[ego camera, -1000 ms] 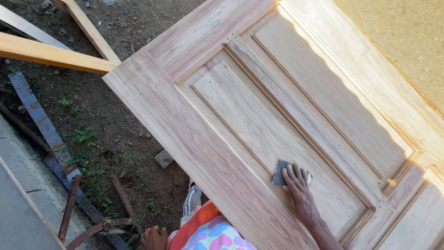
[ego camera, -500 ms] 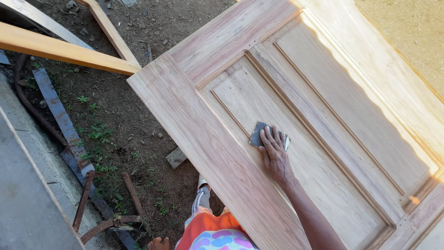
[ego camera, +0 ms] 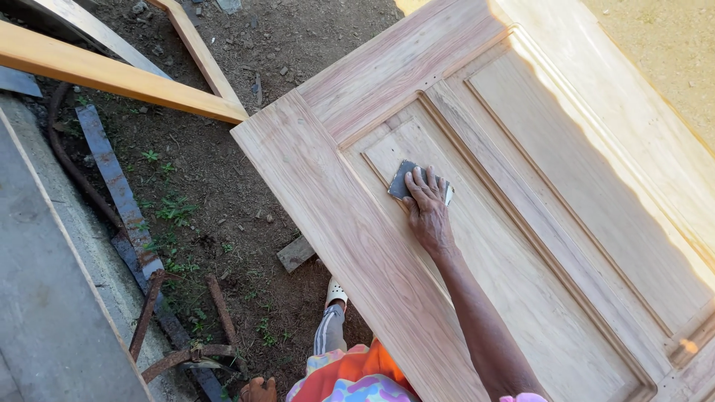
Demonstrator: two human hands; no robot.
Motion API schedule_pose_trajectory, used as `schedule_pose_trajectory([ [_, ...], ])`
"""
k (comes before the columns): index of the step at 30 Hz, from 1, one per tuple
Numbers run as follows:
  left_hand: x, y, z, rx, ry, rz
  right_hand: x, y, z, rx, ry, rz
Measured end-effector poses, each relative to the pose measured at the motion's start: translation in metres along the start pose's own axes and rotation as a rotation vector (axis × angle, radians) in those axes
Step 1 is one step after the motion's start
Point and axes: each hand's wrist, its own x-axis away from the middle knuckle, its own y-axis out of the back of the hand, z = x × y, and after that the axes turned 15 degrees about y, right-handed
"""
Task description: Sanding and scraping a wooden door to smooth the surface.
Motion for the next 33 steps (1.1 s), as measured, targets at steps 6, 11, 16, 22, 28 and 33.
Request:
schedule_pose_trajectory([
  [6,-0.006,0.012,-0.006,0.181,0.056,0.028,-0.055,-0.031,-0.010,-0.016,0.014,-0.034],
  [11,-0.013,0.033,-0.024,0.080,0.008,0.049,-0.090,-0.042,-0.019,-0.009,0.054,-0.060],
  [16,-0.007,0.029,-0.015,-0.018,-0.017,0.082,-0.037,0.000,-0.010,-0.018,0.124,0.003],
  [22,0.017,0.013,-0.015,-0.101,-0.124,0.048,0.148,0.103,0.017,0.025,0.038,0.100],
  [28,0.073,0.004,-0.046,-0.033,-0.333,0.127,0.323,0.184,0.039,0.061,-0.139,0.088],
  [33,0.168,0.047,-0.109,0.644,-0.767,0.479,0.333,0.170,0.033,0.067,-0.174,0.017],
])
